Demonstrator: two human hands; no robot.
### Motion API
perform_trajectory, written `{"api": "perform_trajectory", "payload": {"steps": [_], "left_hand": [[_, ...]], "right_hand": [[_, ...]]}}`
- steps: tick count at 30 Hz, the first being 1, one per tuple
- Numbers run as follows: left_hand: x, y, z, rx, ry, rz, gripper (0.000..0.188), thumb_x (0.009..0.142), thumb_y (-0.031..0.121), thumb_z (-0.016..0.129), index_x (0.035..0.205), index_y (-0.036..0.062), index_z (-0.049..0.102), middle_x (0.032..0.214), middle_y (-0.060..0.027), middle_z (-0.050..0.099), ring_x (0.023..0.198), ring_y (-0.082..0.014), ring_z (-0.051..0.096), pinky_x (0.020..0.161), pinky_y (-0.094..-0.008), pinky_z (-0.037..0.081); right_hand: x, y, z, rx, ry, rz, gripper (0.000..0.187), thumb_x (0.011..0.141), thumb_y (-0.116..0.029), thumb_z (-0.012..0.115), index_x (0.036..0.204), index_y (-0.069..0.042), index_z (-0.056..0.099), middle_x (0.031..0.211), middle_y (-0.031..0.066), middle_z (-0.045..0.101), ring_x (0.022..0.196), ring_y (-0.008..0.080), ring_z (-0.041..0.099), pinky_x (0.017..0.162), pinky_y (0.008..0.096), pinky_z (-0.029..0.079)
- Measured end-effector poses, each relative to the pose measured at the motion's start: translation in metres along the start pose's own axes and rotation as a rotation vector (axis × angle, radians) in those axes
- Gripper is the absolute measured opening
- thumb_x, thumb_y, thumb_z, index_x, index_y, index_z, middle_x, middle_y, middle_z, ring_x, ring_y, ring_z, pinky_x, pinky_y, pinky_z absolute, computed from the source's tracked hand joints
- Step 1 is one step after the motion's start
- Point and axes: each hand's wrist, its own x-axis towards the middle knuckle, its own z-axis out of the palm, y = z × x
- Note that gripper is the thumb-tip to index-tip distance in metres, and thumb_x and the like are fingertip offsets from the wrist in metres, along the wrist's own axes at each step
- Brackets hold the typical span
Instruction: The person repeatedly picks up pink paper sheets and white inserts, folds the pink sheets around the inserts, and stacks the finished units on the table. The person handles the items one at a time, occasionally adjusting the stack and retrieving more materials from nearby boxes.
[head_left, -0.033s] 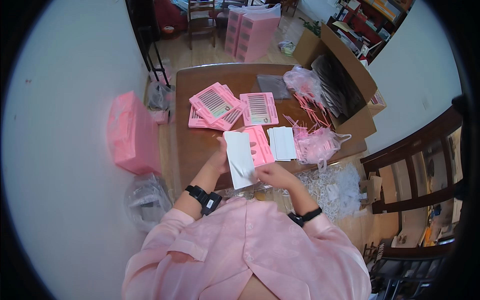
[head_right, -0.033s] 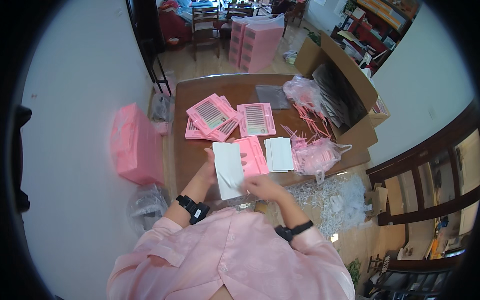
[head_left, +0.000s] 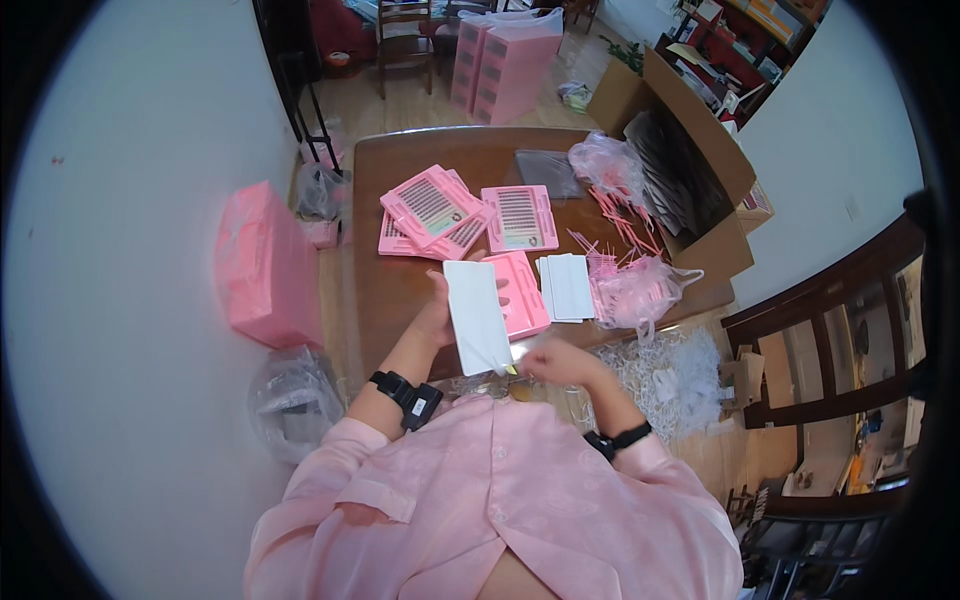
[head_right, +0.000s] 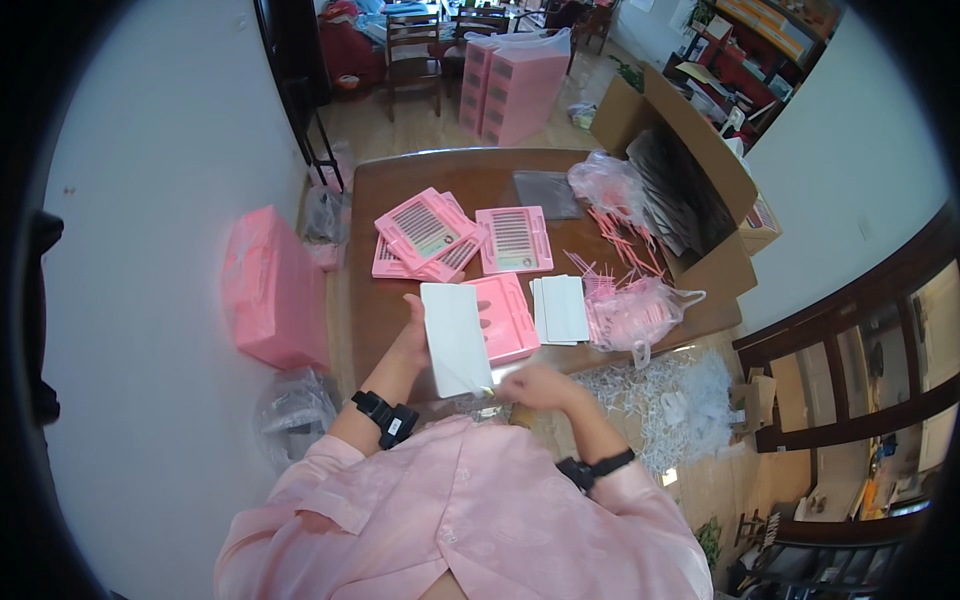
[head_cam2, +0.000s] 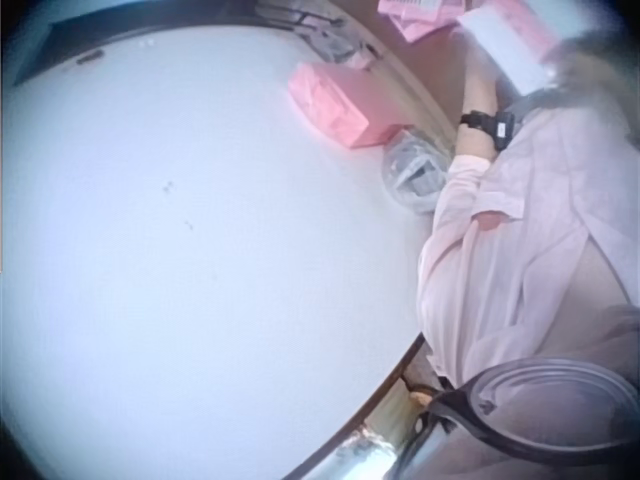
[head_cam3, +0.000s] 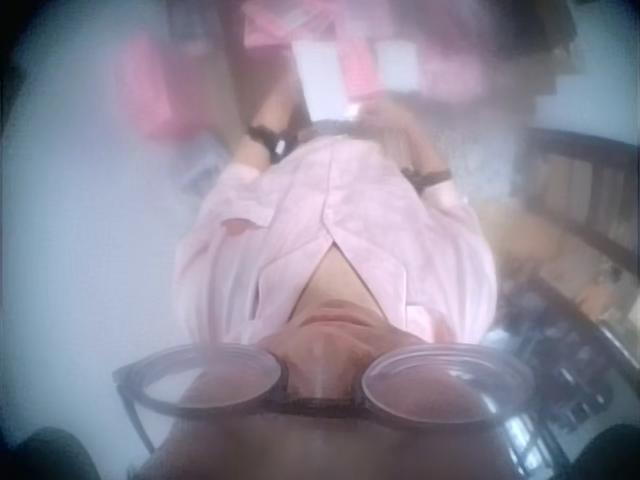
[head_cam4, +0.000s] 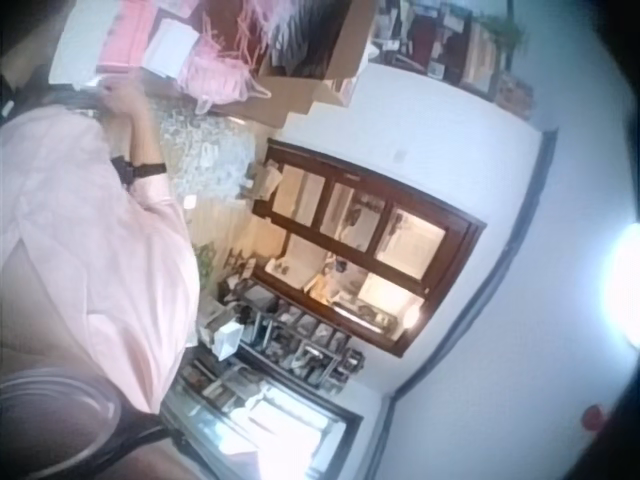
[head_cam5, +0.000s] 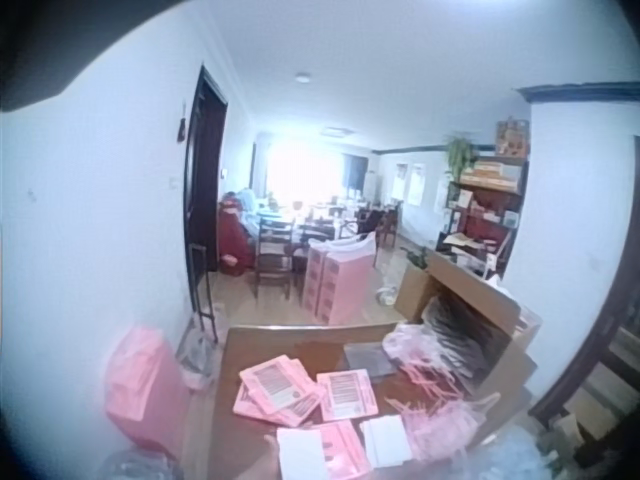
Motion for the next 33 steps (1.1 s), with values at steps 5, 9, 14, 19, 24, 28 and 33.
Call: {"api": "perform_trajectory", "payload": {"steps": [5,9,14,19,24,28,33], "left_hand": [[-0.007,0.016,-0.001,-0.024,0.051,0.017,0.127,0.063,0.099,0.036,0.162,0.0215,0.015,0.146,-0.0204,0.049,0.121,-0.0419,0.060,0.092,-0.0557,0.056],[-0.004,0.015,0.007,-0.064,-0.011,-0.033,0.128,0.062,0.100,0.036,0.162,0.0213,0.018,0.149,-0.0157,0.047,0.115,-0.0434,0.063,0.088,-0.0551,0.058],[0.000,0.013,0.026,0.011,0.007,0.031,0.129,0.062,0.100,0.037,0.161,0.0190,0.020,0.150,-0.0153,0.047,0.114,-0.0430,0.064,0.088,-0.0532,0.058],[-0.003,0.019,0.030,0.026,-0.034,0.029,0.130,0.062,0.100,0.038,0.161,0.0166,0.020,0.151,-0.0156,0.046,0.117,-0.0424,0.062,0.091,-0.0516,0.057],[0.001,0.011,0.015,0.034,0.007,0.046,0.129,0.064,0.099,0.038,0.160,0.0149,0.022,0.146,-0.0204,0.050,0.117,-0.0397,0.063,0.092,-0.0508,0.056],[0.003,0.014,-0.020,-0.082,0.084,0.082,0.124,0.068,0.097,0.037,0.160,0.0144,0.024,0.141,-0.0219,0.053,0.113,-0.0365,0.065,0.091,-0.0494,0.057],[-0.025,0.056,-0.073,0.003,0.403,0.283,0.112,0.077,0.094,0.022,0.149,0.0101,0.039,0.131,-0.0176,0.061,0.110,-0.0357,0.066,0.093,-0.0532,0.056]], "right_hand": [[-0.041,0.027,0.018,-0.578,0.076,0.418,0.032,0.092,-0.038,0.060,0.090,-0.007,0.069,0.081,0.0190,0.068,0.083,0.0377,0.068,0.073,0.0498,0.052],[0.001,-0.005,-0.011,-0.132,0.853,0.018,0.031,0.095,-0.036,0.060,0.089,-0.006,0.066,0.075,0.0187,0.066,0.073,0.0420,0.064,0.065,0.0507,0.049],[0.042,-0.043,-0.028,-0.048,1.009,-0.039,0.026,0.097,-0.031,0.060,0.089,-0.006,0.064,0.072,0.0190,0.064,0.069,0.0419,0.063,0.061,0.0503,0.048],[0.049,-0.047,-0.030,-0.063,1.031,-0.047,0.026,0.097,-0.031,0.061,0.088,-0.006,0.064,0.071,0.0193,0.063,0.068,0.0419,0.062,0.061,0.0509,0.047],[0.047,-0.047,-0.030,-0.149,0.915,-0.075,0.024,0.095,-0.030,0.061,0.085,-0.008,0.065,0.072,0.0182,0.064,0.068,0.0413,0.063,0.061,0.0497,0.049],[0.019,-0.012,-0.011,-0.218,0.700,-0.209,0.024,0.093,-0.032,0.061,0.086,-0.010,0.067,0.077,0.0164,0.066,0.076,0.0394,0.064,0.065,0.0499,0.050],[-0.039,0.061,0.024,-0.740,-0.196,0.446,0.041,0.084,-0.047,0.069,0.105,-0.013,0.076,0.105,0.0145,0.073,0.098,0.0345,0.069,0.082,0.0459,0.055]]}}
